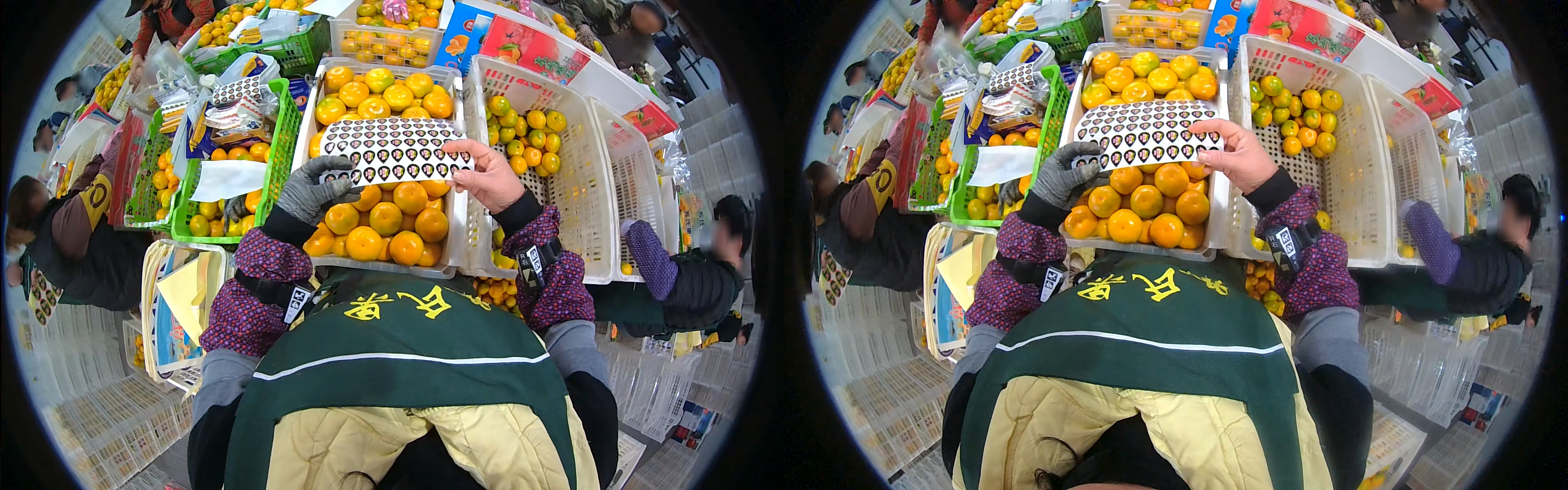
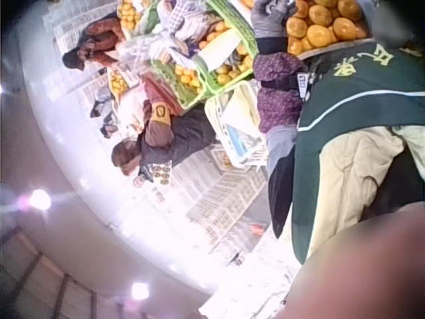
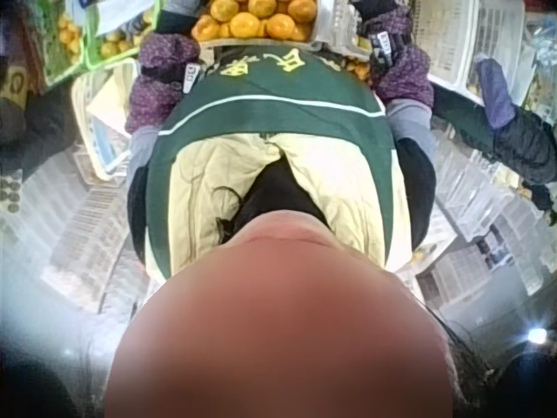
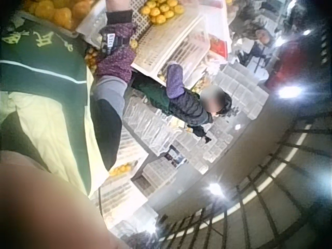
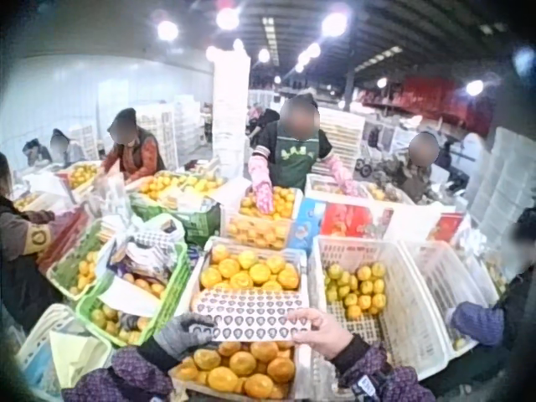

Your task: The person sorts oranges from a white crate into a green crate, then applies small round stickers to each orange in the green crate one by one. The person finishes by placing a red cardboard cover over the crate.

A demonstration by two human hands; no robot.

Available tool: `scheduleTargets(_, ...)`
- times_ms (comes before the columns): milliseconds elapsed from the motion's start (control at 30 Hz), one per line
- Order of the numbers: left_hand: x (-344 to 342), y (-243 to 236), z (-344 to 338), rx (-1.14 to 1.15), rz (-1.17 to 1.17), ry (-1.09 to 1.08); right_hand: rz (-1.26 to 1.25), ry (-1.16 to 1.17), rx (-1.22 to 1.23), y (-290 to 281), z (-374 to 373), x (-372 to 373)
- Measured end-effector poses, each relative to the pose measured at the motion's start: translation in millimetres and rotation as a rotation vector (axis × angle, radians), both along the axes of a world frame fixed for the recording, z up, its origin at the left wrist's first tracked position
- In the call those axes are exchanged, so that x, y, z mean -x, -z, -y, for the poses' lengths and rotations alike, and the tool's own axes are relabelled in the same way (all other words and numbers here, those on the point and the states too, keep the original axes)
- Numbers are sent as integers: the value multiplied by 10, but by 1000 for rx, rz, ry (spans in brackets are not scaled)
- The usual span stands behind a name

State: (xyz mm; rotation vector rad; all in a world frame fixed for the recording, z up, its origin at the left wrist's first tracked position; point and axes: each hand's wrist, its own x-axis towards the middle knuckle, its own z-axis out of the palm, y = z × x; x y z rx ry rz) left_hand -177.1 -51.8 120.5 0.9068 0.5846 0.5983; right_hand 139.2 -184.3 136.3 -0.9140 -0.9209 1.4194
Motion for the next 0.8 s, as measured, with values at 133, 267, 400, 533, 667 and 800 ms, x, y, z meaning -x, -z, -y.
scheduleTargets(133,77,-58,-1,-51,-17,44,133,-4,79,-125,36,-53)
scheduleTargets(267,122,-143,27,-114,-66,29,227,38,88,-218,76,-48)
scheduleTargets(400,128,-219,106,-89,-57,-31,255,61,38,-297,124,-32)
scheduleTargets(533,105,-255,184,-154,-81,-83,316,112,36,-322,157,-26)
scheduleTargets(667,82,-205,206,-266,-225,-170,553,219,57,-269,145,-36)
scheduleTargets(800,50,-107,159,-528,-434,-245,822,406,-360,-195,118,-25)
